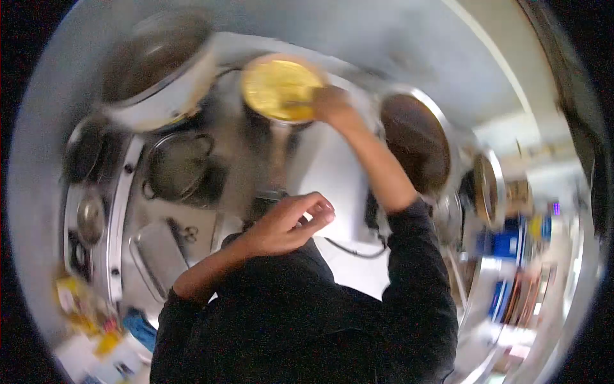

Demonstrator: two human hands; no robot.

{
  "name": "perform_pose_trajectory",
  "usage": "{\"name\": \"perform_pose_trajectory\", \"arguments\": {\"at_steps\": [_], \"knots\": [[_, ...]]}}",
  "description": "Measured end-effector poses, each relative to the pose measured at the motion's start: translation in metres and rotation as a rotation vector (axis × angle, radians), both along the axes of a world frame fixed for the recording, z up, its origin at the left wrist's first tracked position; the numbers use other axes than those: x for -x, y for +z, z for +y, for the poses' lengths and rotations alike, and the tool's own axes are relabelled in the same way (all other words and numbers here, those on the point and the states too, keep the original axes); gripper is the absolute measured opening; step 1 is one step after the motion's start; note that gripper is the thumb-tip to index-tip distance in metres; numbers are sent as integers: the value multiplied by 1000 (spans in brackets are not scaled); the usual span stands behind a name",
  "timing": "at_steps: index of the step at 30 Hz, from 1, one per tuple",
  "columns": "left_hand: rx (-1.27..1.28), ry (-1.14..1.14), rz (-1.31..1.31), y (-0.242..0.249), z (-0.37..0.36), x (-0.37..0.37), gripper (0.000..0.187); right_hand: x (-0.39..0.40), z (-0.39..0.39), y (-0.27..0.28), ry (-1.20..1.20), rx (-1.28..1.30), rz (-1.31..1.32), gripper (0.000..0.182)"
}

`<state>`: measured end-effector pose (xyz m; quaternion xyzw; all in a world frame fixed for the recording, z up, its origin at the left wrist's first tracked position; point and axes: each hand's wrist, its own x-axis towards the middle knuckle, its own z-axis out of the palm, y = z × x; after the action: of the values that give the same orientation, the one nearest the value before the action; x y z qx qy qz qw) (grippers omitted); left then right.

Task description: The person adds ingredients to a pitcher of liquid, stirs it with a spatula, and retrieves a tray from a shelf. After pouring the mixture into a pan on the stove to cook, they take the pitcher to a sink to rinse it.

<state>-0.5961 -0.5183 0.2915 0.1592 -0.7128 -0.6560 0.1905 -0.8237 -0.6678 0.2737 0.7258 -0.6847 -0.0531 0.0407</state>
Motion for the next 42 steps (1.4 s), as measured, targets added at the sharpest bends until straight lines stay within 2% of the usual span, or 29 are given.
{"name": "perform_pose_trajectory", "arguments": {"at_steps": [1, 3, 4, 5, 6, 7, 9, 11, 14, 17, 19, 22, 25, 26, 28, 29, 31, 33, 36, 39, 41, 42], "knots": [[-19, 10, 51, 2, 11, 15, 27, 25, -8, -60, 346, 442, 182, 25], [-99, -2, 43, 11, 35, 39, 26, 21, -55, -91, -2, -19, -76, 31], [-132, 1, 29, 14, 46, 48, 26, 8, -52, -78, -20, -24, -53, 31], [-174, -134, -20, 12, 48, 51, 24, -5, -48, -63, -38, -30, -30, 32], [-246, -142, -83, 21, 54, 55, 25, -19, -44, -48, -55, -36, -6, 34], [-371, -176, -173, 32, 59, 54, 26, -21, -73, -71, -120, 38, -76, 32], [216, -304, -375, 14, 54, 33, 29, -26, -83, -70, -139, 71, -123, 32], [812, -402, -315, -11, 49, 14, 32, -33, -93, -62, -140, 102, -178, 32], [425, -333, -218, -1, 48, 2, 36, -31, -87, -59, -133, 132, -233, 32], [65, -105, -145, 29, 34, -15, 41, -33, -82, -57, -123, 142, -261, 32], [-102, -457, -143, 68, 7, 0, 40, -39, -77, -58, -83, 145, -268, 32], [242, -155, 13, 106, 2, -13, 36, -30, -47, -55, -51, 126, -250, 32], [300, -183, 117, 118, -16, -22, 32, -1, -16, -51, -1, 129, -194, 32], [412, -253, 65, 120, -17, -21, 26, -4, -5, -30, -137, 2, -221, 33], [347, -412, -89, 108, -12, -12, 23, 4, 12, -7, -207, -94, -200, 35], [304, -499, -138, 88, -6, -16, 23, 14, 16, -25, -129, 108, -166, 56], [307, -570, 36, 60, -7, -17, 21, 18, 14, -18, -198, -87, -152, 39], [236, -680, 276, 55, -4, -13, 22, 14, 17, -17, -211, -98, -158, 34], [16, -847, 521, 74, 16, -1, 26, 13, 20, -9, -147, -97, -159, 33], [-2, -939, 539, 82, 30, 18, 29, 10, 16, -17, -88, -37, -193, 34], [160, -754, 405, 74, 34, 26, 29, 7, 0, -31, -61, -33, -175, 34], [239, -666, 342, 69, 34, 31, 29, -2, 3, -18, -144, -77, -190, 34]]}}
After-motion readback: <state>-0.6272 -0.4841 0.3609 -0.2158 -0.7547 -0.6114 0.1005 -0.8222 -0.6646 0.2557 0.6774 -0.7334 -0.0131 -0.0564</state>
